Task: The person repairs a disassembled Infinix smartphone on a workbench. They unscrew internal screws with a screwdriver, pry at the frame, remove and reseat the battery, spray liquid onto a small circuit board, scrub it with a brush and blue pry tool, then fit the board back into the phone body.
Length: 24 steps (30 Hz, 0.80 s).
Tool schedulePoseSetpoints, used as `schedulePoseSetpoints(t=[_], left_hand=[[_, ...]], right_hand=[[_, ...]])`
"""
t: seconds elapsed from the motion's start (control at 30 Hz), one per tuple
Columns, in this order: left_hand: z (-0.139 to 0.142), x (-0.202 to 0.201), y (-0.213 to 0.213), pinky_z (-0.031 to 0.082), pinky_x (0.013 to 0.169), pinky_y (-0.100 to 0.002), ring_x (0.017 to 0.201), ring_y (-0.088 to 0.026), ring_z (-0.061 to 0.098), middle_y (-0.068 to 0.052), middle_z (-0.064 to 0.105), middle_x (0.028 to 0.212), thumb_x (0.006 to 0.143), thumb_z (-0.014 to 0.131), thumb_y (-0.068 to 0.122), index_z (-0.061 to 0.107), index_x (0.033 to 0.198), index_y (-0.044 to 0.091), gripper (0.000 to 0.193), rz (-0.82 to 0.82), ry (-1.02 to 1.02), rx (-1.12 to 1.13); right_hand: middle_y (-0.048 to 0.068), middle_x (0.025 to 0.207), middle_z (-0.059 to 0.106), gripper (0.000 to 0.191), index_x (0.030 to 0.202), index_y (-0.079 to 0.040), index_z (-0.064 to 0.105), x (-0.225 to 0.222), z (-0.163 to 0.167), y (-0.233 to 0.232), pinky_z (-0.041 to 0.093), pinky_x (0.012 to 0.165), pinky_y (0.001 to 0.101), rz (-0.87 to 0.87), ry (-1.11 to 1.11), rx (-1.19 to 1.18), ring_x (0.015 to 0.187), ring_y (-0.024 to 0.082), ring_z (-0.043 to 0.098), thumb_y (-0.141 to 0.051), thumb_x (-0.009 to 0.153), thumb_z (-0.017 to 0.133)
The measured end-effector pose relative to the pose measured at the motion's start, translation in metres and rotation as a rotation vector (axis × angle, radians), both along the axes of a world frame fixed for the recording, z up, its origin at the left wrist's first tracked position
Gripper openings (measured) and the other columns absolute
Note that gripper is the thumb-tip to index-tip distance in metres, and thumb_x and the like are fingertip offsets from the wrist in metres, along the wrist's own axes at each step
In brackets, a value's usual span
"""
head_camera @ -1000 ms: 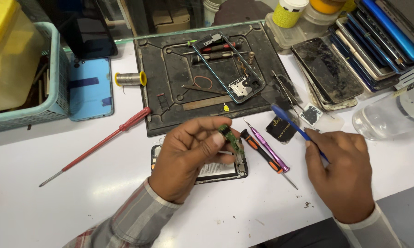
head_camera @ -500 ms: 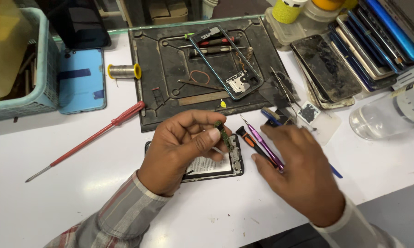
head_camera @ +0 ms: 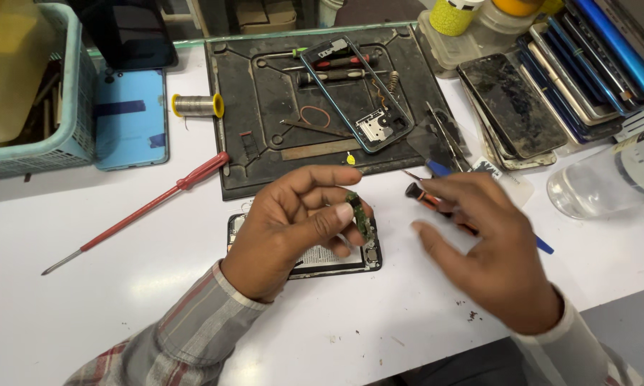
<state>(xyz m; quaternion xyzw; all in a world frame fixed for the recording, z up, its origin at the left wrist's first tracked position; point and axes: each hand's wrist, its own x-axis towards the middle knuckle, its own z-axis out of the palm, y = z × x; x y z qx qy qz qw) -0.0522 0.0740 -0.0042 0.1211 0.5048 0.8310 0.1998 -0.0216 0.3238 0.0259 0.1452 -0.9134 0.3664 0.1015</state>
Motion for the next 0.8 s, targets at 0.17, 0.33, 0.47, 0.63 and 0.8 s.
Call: schedulePoseSetpoints(t=[0.17, 0.33, 0.47, 0.63, 0.8], left_hand=[[0.005, 0.002, -0.001, 0.056, 0.062, -0.025, 0.079, -0.013, 0.071, -0.011, 0.073, 0.104, 0.096, 0.066, 0.009, 0.043, 0.148, 0.0, 0.058, -0.06, -0.019, 0.03], [0.008, 0.002, -0.003, 0.049, 0.054, -0.021, 0.067, -0.008, 0.064, -0.01, 0.074, 0.102, 0.094, 0.068, 0.011, 0.04, 0.152, 0.004, 0.065, -0.08, -0.015, -0.069], [0.007, 0.003, -0.003, 0.049, 0.054, -0.021, 0.067, -0.007, 0.063, -0.007, 0.072, 0.099, 0.094, 0.069, 0.011, 0.04, 0.152, 0.004, 0.065, -0.108, -0.023, -0.068], [0.012, 0.003, 0.0, 0.049, 0.056, -0.02, 0.07, -0.006, 0.064, -0.006, 0.071, 0.099, 0.094, 0.07, 0.011, 0.043, 0.151, 0.005, 0.063, -0.103, -0.02, -0.049], [0.024, 0.002, -0.01, 0.051, 0.074, -0.033, 0.09, -0.02, 0.063, -0.01, 0.071, 0.11, 0.076, 0.087, 0.027, 0.05, 0.142, 0.003, 0.079, 0.17, 0.674, -0.769]], right_hand=[[0.016, 0.135, 0.059, 0.075, 0.14, -0.003, 0.052, 0.004, 0.012, -0.02, 0.049, 0.102, 0.0374, 0.366, 0.069, -0.072, 0.124, 0.028, 0.061, -0.013, 0.073, 0.085], [0.015, 0.138, 0.061, 0.072, 0.14, -0.003, 0.052, 0.001, 0.015, -0.029, 0.048, 0.108, 0.0389, 0.415, 0.086, -0.091, 0.129, 0.028, 0.061, -0.011, 0.077, 0.084], [0.013, 0.136, 0.064, 0.068, 0.139, -0.003, 0.054, 0.0, 0.009, -0.028, 0.05, 0.107, 0.0379, 0.412, 0.108, -0.105, 0.126, 0.027, 0.063, -0.012, 0.078, 0.084], [0.012, 0.13, 0.065, 0.065, 0.136, -0.003, 0.056, -0.001, 0.001, -0.021, 0.051, 0.104, 0.0371, 0.417, 0.182, -0.083, 0.118, 0.024, 0.066, -0.012, 0.078, 0.085], [0.014, 0.13, 0.065, 0.064, 0.135, -0.002, 0.056, -0.008, -0.006, -0.002, 0.056, 0.101, 0.0352, 0.208, 0.148, -0.079, 0.119, 0.025, 0.067, -0.01, 0.078, 0.083]])
